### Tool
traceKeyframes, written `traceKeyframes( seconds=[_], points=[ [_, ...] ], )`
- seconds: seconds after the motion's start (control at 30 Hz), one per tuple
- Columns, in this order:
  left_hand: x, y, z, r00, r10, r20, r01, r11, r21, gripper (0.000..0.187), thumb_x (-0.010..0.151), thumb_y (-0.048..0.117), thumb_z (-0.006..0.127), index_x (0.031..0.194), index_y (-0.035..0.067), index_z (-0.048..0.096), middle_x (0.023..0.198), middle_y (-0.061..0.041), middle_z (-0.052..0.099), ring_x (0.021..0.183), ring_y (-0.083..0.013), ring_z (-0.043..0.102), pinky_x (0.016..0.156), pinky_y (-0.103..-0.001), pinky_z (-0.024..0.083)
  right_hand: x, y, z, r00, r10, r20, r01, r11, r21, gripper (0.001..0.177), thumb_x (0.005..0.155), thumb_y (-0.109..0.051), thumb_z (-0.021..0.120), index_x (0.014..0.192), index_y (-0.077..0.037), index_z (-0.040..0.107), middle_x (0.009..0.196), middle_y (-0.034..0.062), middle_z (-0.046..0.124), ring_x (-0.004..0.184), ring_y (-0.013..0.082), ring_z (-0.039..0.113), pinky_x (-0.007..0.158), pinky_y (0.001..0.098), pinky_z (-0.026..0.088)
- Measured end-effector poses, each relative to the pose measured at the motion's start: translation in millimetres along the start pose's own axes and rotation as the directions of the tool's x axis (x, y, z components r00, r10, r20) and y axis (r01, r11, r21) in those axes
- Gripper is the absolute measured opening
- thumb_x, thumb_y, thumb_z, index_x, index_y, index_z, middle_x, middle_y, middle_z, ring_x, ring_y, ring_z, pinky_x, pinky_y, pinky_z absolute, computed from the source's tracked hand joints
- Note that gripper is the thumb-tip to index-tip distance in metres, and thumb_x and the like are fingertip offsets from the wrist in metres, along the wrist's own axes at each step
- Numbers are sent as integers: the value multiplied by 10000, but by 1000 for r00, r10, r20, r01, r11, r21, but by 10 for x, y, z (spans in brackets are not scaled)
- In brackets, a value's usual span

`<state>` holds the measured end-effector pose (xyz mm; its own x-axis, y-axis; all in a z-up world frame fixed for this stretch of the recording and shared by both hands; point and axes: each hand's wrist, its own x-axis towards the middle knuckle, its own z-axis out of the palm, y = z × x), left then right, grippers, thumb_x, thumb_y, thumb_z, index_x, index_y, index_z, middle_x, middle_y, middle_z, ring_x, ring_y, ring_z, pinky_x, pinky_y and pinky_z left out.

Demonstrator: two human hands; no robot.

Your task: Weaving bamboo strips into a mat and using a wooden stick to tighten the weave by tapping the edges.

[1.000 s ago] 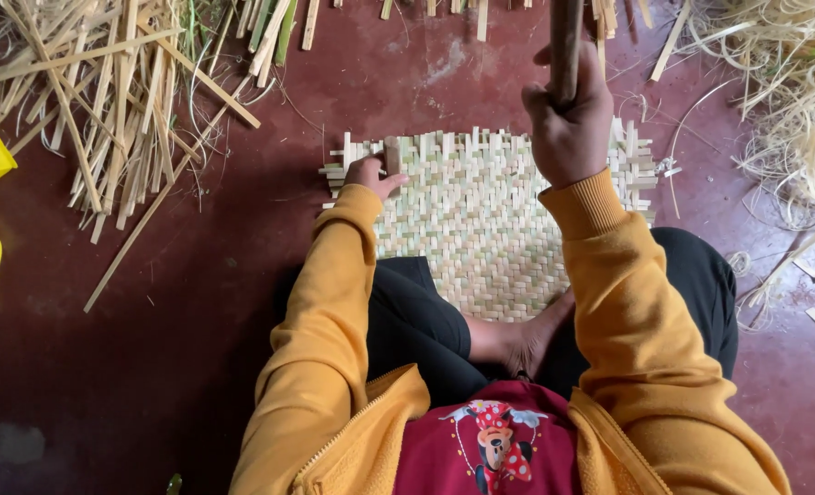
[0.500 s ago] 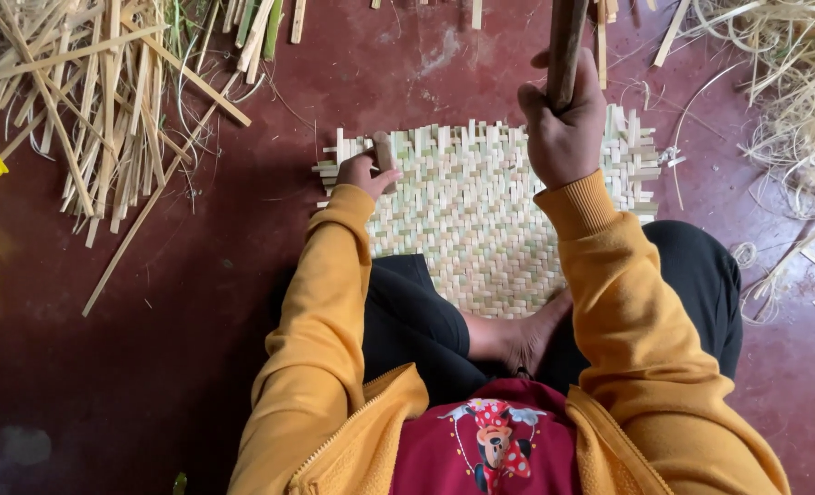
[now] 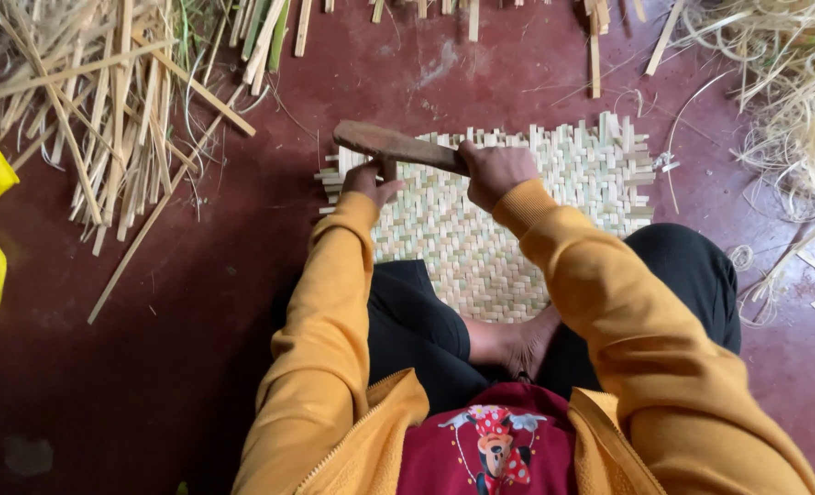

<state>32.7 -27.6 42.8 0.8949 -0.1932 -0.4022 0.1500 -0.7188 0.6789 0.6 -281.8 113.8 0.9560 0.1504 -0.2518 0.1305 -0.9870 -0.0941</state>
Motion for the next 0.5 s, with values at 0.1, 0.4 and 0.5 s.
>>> traceKeyframes(
  seconds=[0.1,0.4,0.5],
  points=[
    [-37,12,32,1000,-3,-14,2,998,-63,428,909,294,783,1239,63,637,1166,-104,703,1033,-243,731,850,-318,649,8,40,50,972,-9,-235,41,991,128,162,923,-227,484,1073,-170,505,692,107,643,670,395,709,616,541,529],
    [-59,16,23,1000,-15,-5,15,1000,-24,450,902,265,785,1253,38,617,1190,-122,701,1036,-264,729,872,-342,643,-221,94,102,984,178,5,-174,953,247,206,892,-256,495,1094,-217,483,841,111,709,883,409,723,819,532,554],
    [120,-210,119,996,-37,-77,36,999,-22,392,951,323,743,1244,91,623,1172,-67,706,997,-197,742,836,-316,642,-345,223,-20,958,286,-3,-261,879,400,251,911,-221,505,1153,-190,446,915,230,696,974,483,686,898,598,524]
  ],
)
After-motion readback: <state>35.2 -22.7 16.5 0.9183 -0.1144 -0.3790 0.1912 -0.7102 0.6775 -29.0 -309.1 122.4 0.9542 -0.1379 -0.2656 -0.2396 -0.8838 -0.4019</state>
